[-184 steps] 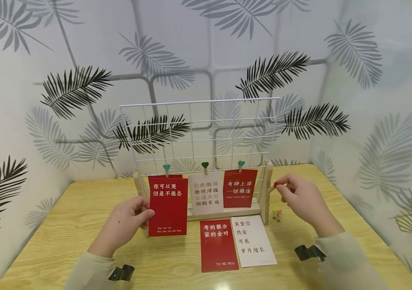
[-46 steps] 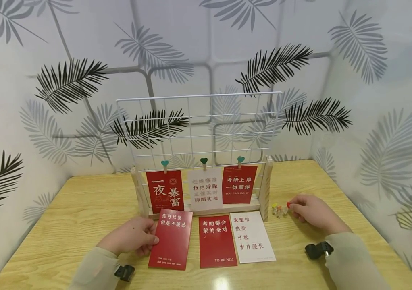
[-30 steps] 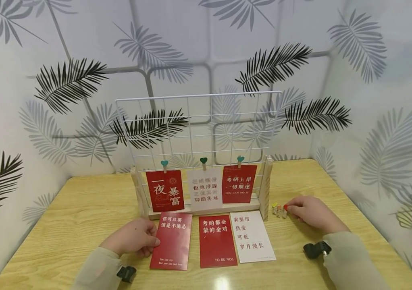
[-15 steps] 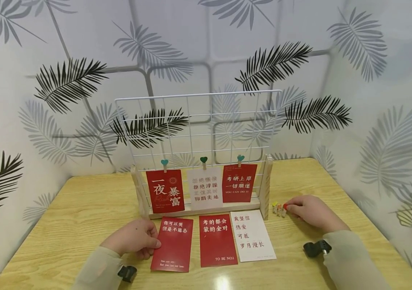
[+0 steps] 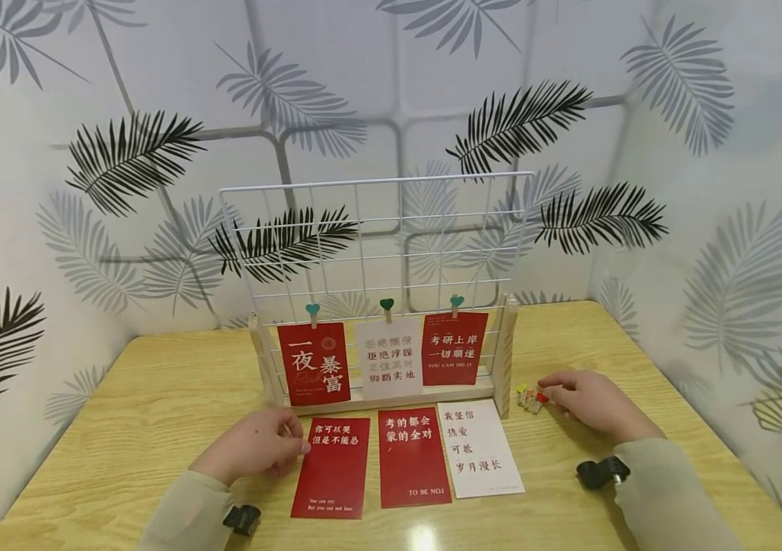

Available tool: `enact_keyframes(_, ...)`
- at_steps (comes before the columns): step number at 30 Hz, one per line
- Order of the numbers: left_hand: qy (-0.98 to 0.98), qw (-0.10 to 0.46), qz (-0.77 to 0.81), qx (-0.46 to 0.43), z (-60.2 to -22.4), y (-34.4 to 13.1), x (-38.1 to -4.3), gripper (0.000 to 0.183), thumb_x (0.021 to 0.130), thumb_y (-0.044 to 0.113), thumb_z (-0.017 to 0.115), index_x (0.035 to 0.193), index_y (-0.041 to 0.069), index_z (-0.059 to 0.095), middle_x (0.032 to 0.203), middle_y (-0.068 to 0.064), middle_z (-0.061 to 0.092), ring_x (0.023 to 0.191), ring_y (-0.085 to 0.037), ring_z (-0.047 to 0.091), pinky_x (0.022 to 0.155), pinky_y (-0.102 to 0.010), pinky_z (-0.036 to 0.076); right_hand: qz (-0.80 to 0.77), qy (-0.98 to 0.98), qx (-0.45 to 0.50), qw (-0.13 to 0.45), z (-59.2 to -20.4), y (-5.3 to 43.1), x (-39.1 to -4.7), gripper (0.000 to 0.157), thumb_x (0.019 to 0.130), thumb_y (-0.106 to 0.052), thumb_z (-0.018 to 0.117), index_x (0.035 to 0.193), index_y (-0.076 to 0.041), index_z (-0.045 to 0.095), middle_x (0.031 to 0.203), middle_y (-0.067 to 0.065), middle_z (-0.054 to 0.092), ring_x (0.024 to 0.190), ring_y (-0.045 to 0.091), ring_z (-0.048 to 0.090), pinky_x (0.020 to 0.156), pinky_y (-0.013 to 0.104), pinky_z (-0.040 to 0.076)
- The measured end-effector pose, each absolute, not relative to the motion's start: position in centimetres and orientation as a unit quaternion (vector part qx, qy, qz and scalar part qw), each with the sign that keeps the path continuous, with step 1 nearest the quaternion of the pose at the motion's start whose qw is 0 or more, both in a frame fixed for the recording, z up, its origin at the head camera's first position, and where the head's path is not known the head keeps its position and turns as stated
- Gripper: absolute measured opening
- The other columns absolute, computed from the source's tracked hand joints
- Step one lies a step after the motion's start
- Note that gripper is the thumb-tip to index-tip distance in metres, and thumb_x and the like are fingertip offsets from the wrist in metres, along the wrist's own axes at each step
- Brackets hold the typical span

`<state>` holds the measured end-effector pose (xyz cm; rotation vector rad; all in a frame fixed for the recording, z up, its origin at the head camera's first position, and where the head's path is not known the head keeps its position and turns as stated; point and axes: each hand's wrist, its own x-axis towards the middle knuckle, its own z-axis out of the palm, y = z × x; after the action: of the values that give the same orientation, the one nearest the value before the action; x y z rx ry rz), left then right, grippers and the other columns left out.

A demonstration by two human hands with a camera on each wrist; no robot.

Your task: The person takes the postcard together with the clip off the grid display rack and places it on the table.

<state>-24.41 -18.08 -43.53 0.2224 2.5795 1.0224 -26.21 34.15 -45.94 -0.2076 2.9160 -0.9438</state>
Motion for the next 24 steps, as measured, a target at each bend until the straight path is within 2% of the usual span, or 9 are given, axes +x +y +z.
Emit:
enact_keyframes(12, 0.912, 0.153, 0.366, 0.101, -43.32, -17.95, -24.62, 0.017, 0.093, 0.025, 0.074, 0.097, 0.012, 0.064, 0.075, -0.006, 0.061, 0.067, -0.021, 0.059, 0.059, -0.034, 0.051, -0.351, 0.935, -0.053, 0.027, -45.9, 34.14, -26.37, 0.04, 0.105, -0.032, 0.056, 0.133, -0.004, 0.063, 0.077, 0.001, 0.064, 0.059, 0.018, 0.055, 0.062, 0.034, 0.046)
enact_keyframes(24, 0.9, 0.13, 0.404, 0.101, -42.84, -17.39, -24.27, 0.014, 0.094, 0.021, 0.074, 0.101, 0.013, 0.064, 0.083, -0.005, 0.063, 0.071, -0.02, 0.065, 0.066, -0.035, 0.057, -0.358, 0.933, -0.041, 0.013, -45.02, 33.61, -26.27, 0.04, 0.106, -0.032, 0.053, 0.135, -0.007, 0.062, 0.095, 0.007, 0.064, 0.075, 0.023, 0.058, 0.067, 0.036, 0.049)
